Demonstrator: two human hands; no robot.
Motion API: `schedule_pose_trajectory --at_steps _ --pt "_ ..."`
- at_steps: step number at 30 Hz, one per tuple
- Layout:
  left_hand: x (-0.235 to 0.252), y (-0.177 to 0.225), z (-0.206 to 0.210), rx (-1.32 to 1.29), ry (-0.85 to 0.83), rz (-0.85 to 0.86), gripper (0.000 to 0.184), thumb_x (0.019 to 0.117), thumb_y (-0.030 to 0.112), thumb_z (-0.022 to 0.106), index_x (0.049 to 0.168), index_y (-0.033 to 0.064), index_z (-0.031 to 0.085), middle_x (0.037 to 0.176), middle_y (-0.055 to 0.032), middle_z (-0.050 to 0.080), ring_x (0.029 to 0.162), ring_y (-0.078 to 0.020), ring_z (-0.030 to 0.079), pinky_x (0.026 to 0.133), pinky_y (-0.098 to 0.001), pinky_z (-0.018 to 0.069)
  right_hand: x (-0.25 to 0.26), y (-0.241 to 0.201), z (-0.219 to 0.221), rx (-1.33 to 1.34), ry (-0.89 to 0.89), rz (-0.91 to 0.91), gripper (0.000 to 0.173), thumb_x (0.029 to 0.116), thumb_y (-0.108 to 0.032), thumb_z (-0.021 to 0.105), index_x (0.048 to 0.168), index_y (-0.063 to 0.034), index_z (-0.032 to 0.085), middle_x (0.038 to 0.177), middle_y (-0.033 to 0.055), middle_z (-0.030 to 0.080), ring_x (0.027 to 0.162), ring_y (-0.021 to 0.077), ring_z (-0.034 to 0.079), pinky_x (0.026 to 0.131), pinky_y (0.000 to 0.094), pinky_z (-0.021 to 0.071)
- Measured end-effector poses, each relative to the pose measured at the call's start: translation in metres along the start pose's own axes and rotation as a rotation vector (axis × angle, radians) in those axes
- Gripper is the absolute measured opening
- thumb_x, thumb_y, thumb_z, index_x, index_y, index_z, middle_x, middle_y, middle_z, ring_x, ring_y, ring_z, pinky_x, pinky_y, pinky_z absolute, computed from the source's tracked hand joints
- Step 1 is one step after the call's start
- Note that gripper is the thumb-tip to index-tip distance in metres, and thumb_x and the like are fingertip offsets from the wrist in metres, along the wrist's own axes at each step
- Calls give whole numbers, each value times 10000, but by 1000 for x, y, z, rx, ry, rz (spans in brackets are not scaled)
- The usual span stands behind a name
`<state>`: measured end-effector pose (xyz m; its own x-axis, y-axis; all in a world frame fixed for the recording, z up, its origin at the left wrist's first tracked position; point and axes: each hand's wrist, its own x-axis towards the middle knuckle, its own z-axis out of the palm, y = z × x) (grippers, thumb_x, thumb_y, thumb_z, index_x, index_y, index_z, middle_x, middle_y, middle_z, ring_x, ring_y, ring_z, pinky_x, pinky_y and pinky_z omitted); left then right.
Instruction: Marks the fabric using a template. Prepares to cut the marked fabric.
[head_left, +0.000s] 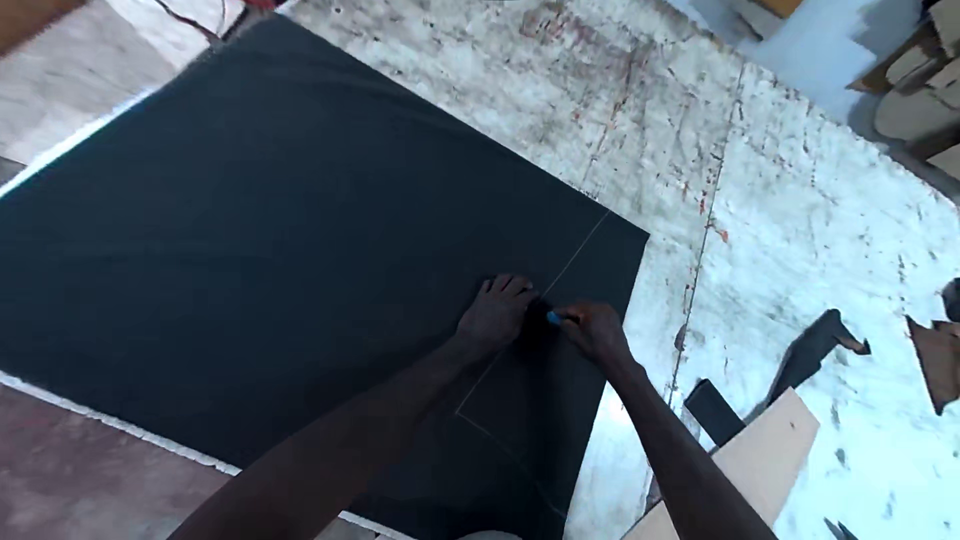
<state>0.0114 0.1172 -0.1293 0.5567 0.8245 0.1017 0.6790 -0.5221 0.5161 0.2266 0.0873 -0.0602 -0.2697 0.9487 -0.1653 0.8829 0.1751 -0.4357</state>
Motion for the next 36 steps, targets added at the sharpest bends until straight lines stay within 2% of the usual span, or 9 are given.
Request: schedule_pose_trajectory --at_steps 6,10,13,16,24,27,30,33,36 --pt "0 3 -1 37 -31 -20 349 1043 196 476 1350 192 641 1444 -20 556 1397 -268 458 1110 -517 409 31 15 -1 1 34 -105 200 947 -57 632 1081 -73 780 982 133 727 917 299 708 837 524 582" --pt "1 2 0 54 -21 -17 351 1042 190 471 1351 199 637 1440 -1 558 1398 -260 456 1107 -510 412 23 13 -4 10 -59 -209 178 918 -45 667 1054 -86 775 953 117 711 869 272 703 793 492 593" --pt "1 7 -5 60 -67 -38 357 1045 206 490 1374 198 626 1458 -16 550 1405 -275 452 1105 -532 410 25 27 -13 -79 -10 -154 184 917 -30 654 1053 -70 771 995 151 719 915 327 709 810 541 585" --pt "1 5 -4 57 -39 -32 343 1050 222 483 1355 200 640 1447 -13 558 1400 -270 458 1106 -526 411 18 37 -22 -55 77 -62 180 937 -50 651 1062 -78 777 970 134 701 891 294 694 809 512 582" --pt "0 3 -4 44 -51 -18 365 1060 230 463 1385 215 630 1464 -14 549 1410 -284 443 1108 -540 403 -146 2 54 406 281 256 219 964 -144 673 1164 -108 754 970 34 710 808 134 691 738 360 621" --pt "-1 0 -1 54 -31 4 365 1055 228 472 1383 218 632 1455 -25 555 1404 -295 449 1104 -551 406 -207 -16 81 571 445 302 239 959 -125 671 1175 -53 746 983 48 730 816 106 706 746 296 630" --pt "1 3 -4 0 -37 -26 350 1053 235 494 1366 190 644 1447 -58 556 1390 -329 451 1072 -605 413 -267 -21 94 658 634 376 263 939 -91 682 1180 4 723 971 76 728 782 128 708 702 299 635" --pt "5 27 -9 -29 -44 -92 364 1066 288 494 1377 147 621 1425 -119 569 1387 -387 454 1046 -656 423 -330 -17 101 693 757 495 291 931 -65 680 1204 34 698 981 95 734 746 142 704 655 300 627" --pt "-6 83 8 -85 -34 -61 394 1055 313 530 1400 136 602 1447 -132 551 1414 -403 422 1061 -671 409 -391 1 100 654 836 652 295 929 -65 678 1209 27 695 940 87 734 740 140 697 652 299 615"
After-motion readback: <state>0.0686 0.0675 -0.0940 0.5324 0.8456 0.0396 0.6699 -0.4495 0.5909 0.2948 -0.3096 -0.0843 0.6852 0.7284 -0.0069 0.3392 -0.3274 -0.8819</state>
